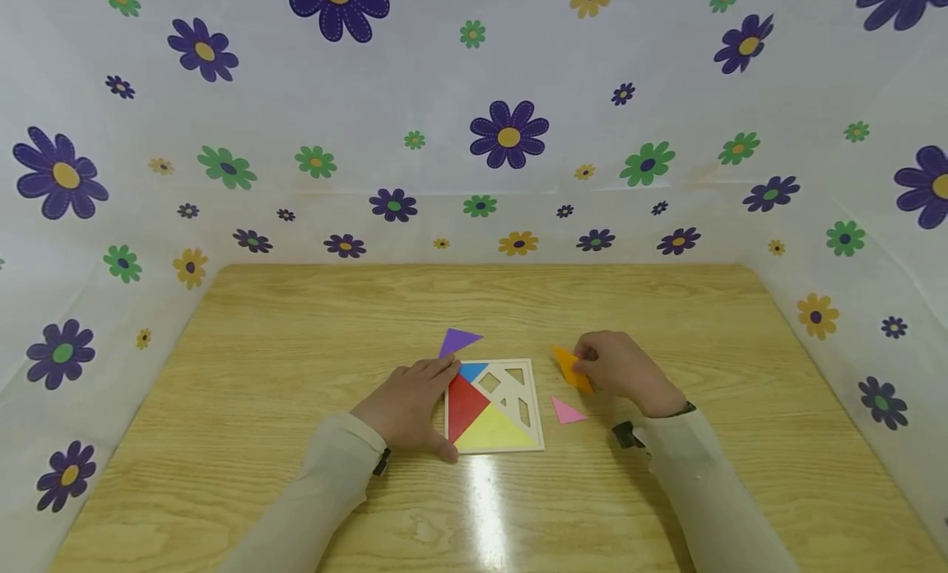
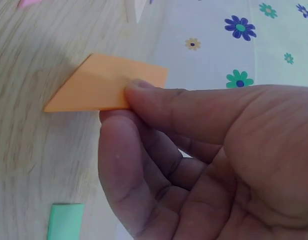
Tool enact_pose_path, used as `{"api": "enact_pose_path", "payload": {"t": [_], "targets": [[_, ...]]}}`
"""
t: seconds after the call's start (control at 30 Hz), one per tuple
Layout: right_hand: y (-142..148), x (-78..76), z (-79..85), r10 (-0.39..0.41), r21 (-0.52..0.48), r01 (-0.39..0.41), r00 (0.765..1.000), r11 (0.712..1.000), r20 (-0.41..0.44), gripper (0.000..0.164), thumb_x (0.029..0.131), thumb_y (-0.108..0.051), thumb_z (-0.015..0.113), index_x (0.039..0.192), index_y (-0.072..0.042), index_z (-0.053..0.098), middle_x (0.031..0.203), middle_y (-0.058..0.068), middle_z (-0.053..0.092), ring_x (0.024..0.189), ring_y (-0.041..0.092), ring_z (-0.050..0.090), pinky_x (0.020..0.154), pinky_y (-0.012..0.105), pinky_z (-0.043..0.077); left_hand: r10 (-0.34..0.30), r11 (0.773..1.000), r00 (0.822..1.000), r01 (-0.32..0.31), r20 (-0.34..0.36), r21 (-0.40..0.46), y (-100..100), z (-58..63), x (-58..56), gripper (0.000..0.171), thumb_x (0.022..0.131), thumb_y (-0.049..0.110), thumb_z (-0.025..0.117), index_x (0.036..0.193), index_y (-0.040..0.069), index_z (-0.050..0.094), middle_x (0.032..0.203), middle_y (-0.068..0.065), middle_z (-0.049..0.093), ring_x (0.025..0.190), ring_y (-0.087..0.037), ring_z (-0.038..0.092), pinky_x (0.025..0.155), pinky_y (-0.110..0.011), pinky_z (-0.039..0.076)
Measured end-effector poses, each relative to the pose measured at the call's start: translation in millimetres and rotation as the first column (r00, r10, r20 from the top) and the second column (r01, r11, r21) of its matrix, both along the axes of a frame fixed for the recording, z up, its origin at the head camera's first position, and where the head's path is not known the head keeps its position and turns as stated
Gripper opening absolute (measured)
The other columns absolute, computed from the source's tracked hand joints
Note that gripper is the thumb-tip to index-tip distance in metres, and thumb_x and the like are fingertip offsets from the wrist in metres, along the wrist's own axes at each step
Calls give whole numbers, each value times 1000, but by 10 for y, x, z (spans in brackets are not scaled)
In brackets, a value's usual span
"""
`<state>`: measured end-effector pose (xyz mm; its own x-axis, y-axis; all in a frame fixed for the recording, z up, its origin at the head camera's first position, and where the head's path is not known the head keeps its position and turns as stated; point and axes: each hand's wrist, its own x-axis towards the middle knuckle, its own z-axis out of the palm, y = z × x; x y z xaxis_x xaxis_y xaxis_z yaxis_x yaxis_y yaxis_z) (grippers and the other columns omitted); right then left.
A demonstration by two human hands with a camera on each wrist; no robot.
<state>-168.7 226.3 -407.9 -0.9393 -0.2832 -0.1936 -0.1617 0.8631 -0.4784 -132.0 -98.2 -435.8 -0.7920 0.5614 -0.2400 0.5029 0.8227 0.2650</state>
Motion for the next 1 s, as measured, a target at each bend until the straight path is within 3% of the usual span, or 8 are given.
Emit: {"api": "enact_pose_path", "payload": {"t": [0.17,0.33,0.47,0.7,0.83,1.0], "targets": [[-63,18,23,1,-70,-2,1000,998,-17,10,91,-17,63,84,-10,65,75,1,61,65,16,51,60,29,44,-1,1000,1000,1,3,-6,-14,-31,-5,126,58,79,67,153,16,16,159,1,14,143,-25,20,109,-53,26],[-168,26,-27,-9,-196,20,998,980,61,13,91,-24,63,89,-11,66,78,0,62,64,15,53,59,28,46,5,1000,1000,-5,7,-4,-25,-59,-8,126,57,80,67,153,17,16,159,1,14,143,-25,19,109,-53,25],[-263,54,-81,10,-233,17,994,972,112,16,92,-29,63,86,-14,64,74,0,57,64,16,50,59,28,43,8,1000,1000,-8,1,-15,-28,-72,-7,127,56,82,65,154,18,15,159,2,14,143,-24,19,110,-53,25],[-415,123,-127,92,-313,-22,973,949,210,16,92,-26,63,84,-12,63,77,2,60,67,16,49,61,28,41,12,1000,1000,-12,15,0,-17,-37,-3,126,57,79,68,153,17,16,159,1,15,143,-25,19,110,-53,24],[-461,126,-181,118,-314,-42,967,949,227,15,91,-25,64,82,-13,63,76,1,58,69,17,50,62,28,41,2,1000,1000,-2,9,-9,-17,-51,-15,126,57,81,66,153,17,15,159,1,14,143,-25,18,111,-52,24],[-490,138,-204,76,-234,-20,969,972,235,16,90,-26,66,80,-14,62,74,-1,56,67,16,50,60,28,40,1,1000,1000,0,8,-6,-11,-59,-24,127,57,82,65,154,17,15,159,1,14,143,-25,18,110,-53,24]]}}
